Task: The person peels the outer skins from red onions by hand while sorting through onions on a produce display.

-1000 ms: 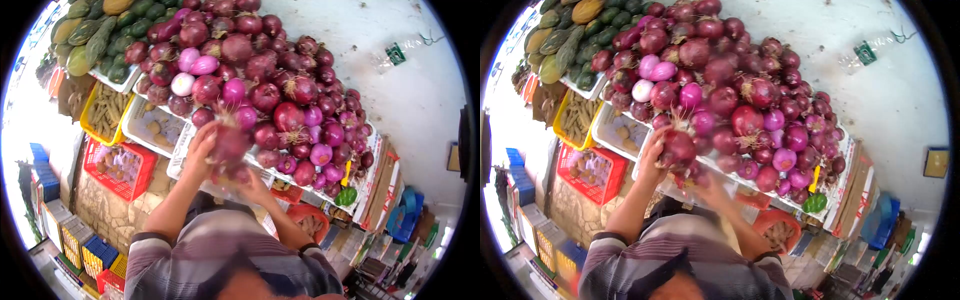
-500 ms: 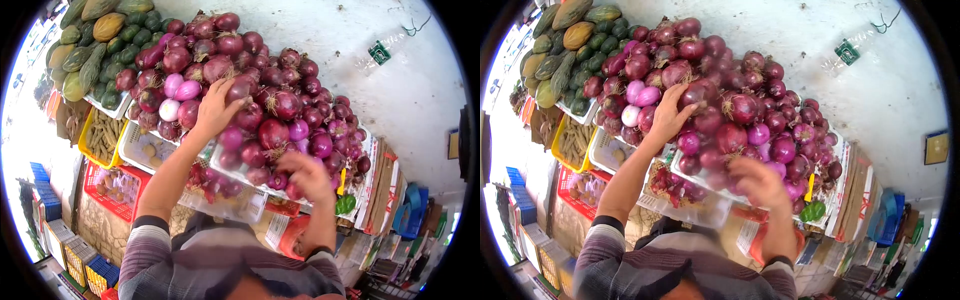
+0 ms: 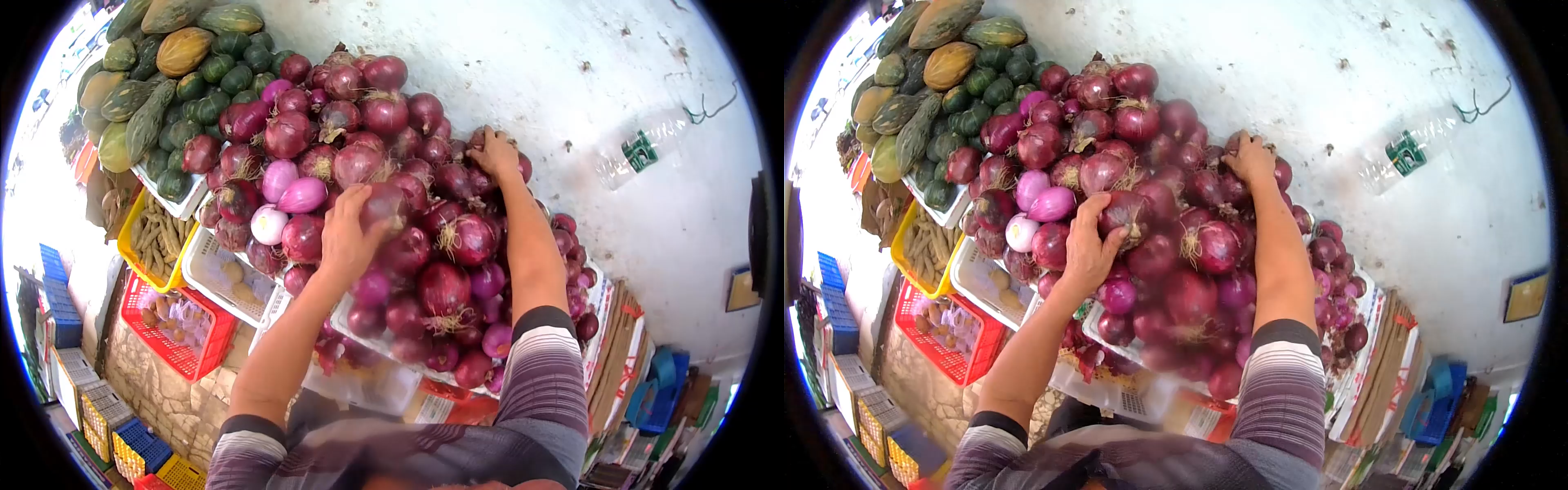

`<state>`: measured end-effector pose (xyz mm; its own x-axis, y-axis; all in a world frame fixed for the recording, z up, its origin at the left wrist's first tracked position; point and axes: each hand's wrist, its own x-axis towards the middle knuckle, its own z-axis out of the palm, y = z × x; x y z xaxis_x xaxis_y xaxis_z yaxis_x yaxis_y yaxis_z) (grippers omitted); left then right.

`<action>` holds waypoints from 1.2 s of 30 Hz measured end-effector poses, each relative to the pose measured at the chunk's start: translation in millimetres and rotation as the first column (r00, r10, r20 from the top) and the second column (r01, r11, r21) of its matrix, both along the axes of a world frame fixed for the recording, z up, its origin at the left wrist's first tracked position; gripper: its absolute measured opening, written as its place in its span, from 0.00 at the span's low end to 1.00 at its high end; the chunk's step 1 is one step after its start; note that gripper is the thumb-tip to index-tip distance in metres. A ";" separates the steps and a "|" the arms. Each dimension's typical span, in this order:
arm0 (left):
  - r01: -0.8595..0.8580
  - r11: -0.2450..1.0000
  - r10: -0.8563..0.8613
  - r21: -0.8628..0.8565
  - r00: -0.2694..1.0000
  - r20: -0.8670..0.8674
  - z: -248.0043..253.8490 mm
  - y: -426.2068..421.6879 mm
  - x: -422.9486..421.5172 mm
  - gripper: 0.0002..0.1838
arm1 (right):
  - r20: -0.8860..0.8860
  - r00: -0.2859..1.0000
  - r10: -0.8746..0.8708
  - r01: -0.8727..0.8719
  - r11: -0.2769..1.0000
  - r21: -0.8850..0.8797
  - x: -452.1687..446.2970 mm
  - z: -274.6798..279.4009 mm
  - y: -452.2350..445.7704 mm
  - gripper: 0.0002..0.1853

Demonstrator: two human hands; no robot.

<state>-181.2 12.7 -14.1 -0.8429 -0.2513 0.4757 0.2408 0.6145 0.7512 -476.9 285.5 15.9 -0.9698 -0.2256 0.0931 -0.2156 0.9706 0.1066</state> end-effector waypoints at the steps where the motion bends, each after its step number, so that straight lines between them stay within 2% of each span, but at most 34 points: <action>1: -0.008 1.000 0.008 0.001 1.000 0.007 -0.9 -0.6 -1.3 0.33 | -0.008 1.000 -0.013 0.013 0.999 0.030 -2.0 0.2 -6.6 0.44; 3: -0.015 1.000 0.015 0.007 1.000 0.027 -4.0 0.5 -1.3 0.34 | -0.022 0.999 -0.049 0.051 0.994 0.094 2.2 2.7 -13.5 0.45; 6: -0.029 0.999 0.027 -0.026 0.999 -0.044 -6.2 -0.3 -2.8 0.34 | -0.059 0.998 -0.028 0.032 0.998 0.060 0.0 -3.3 -10.0 0.44; 9: -0.041 0.999 0.040 -0.016 0.998 -0.054 -2.3 1.4 -3.5 0.33 | -0.212 0.977 0.020 -0.075 0.964 -0.256 6.4 -5.9 -1.6 0.41; 10: -0.046 0.999 0.046 0.025 0.999 -0.006 -1.0 2.9 -2.6 0.34 | -0.234 0.972 0.007 -0.097 0.921 -0.377 5.9 -5.7 2.5 0.42; 12: -0.055 0.993 0.047 0.102 0.995 0.086 3.1 3.5 -0.8 0.35 | -0.191 0.979 0.069 -0.180 0.734 -0.655 9.3 3.9 15.6 0.43; 13: -0.052 0.994 0.045 0.101 0.996 0.071 3.1 3.7 0.9 0.35 | -0.179 0.978 0.109 -0.208 0.605 -0.768 19.9 19.4 13.4 0.44; 14: -0.048 0.994 0.043 0.099 0.998 0.050 0.1 3.5 -0.1 0.35 | -0.087 0.991 0.103 -0.128 0.504 -0.854 38.1 34.4 16.7 0.40; 17: -0.035 0.995 0.034 0.090 0.999 0.011 -5.8 2.6 -0.9 0.36 | -0.095 0.974 0.207 -0.128 0.150 -0.980 114.8 71.3 17.6 0.36; 19: -0.040 0.997 0.040 0.059 0.999 -0.001 -5.6 1.9 0.9 0.36 | -0.134 0.962 0.239 -0.125 -0.054 -0.991 172.3 76.3 19.5 0.35; 20: -0.067 0.998 0.069 0.018 0.994 -0.082 -1.1 1.9 3.8 0.35 | -0.146 0.957 0.249 -0.110 -0.152 -0.982 205.1 77.7 19.0 0.34; 21: -0.135 0.991 0.132 -0.014 0.983 -0.130 4.9 3.4 9.5 0.34 | -0.166 0.955 0.246 -0.138 -0.128 -0.982 238.7 87.5 9.5 0.38; 23: -0.119 0.989 0.138 0.086 0.957 -0.254 24.9 10.1 34.8 0.33 | -0.212 0.950 0.230 -0.199 -0.076 -0.977 296.0 84.9 2.0 0.43; 24: 0.084 0.970 -0.042 0.230 0.983 -0.181 41.6 12.7 55.9 0.34 | -0.225 0.953 0.202 -0.235 0.027 -0.972 325.2 82.9 -3.8 0.45; 25: 0.250 0.888 -0.219 0.386 0.968 -0.125 51.8 19.2 79.4 0.36 | -0.233 0.955 0.185 -0.258 0.128 -0.958 351.6 77.2 -10.0 0.47; 26: 0.372 0.602 -0.431 0.707 0.896 -0.105 39.1 37.3 95.7 0.40 | -0.283 0.921 0.266 -0.321 0.112 -0.940 368.8 66.8 -14.8 0.48; 27: 0.371 0.540 -0.530 0.756 0.847 -0.038 38.1 46.4 114.2 0.42 | -0.283 0.911 0.300 -0.310 0.044 -0.950 386.1 52.1 -22.1 0.47; 28: 0.281 0.277 -0.647 0.919 0.762 -0.038 41.9 51.7 132.4 0.41 | -0.284 0.895 0.343 -0.329 0.081 -0.941 401.2 41.7 -29.3 0.46; 29: 0.134 0.000 -0.734 0.991 0.673 -0.091 44.8 53.9 147.8 0.40 | -0.291 0.875 0.386 -0.358 0.113 -0.927 414.2 32.8 -37.3 0.44; 30: 0.125 0.024 -0.688 0.992 0.722 -0.074 40.4 53.4 155.3 0.39 | -0.281 0.889 0.360 -0.360 0.173 -0.917 430.6 31.4 -45.2 0.40; 32: 0.109 0.060 -0.609 0.992 0.791 -0.050 28.7 51.5 168.3 0.37 | -0.248 0.908 0.338 -0.312 0.152 -0.938 453.9 11.5 -51.4 0.36; 33: 0.068 0.006 -0.581 0.998 0.812 -0.052 27.0 50.3 174.3 0.36 | -0.244 0.914 0.325 -0.303 0.146 -0.942 459.7 8.8 -55.1 0.35; 34: 0.025 -0.051 -0.554 0.998 0.831 -0.049 27.5 50.0 182.0 0.35 | -0.252 0.923 0.291 -0.275 0.041 -0.960 473.9 11.0 -65.2 0.26; 35: -0.015 -0.111 -0.527 0.994 0.848 -0.046 26.8 50.0 189.1 0.34 | -0.233 0.940 0.249 -0.250 0.037 -0.968 484.5 8.7 -68.9 0.23; 36: 0.024 -0.105 -0.522 0.994 0.849 -0.076 22.6 47.9 190.5 0.34 | -0.218 0.953 0.209 -0.229 0.031 -0.973 491.7 3.7 -71.3 0.20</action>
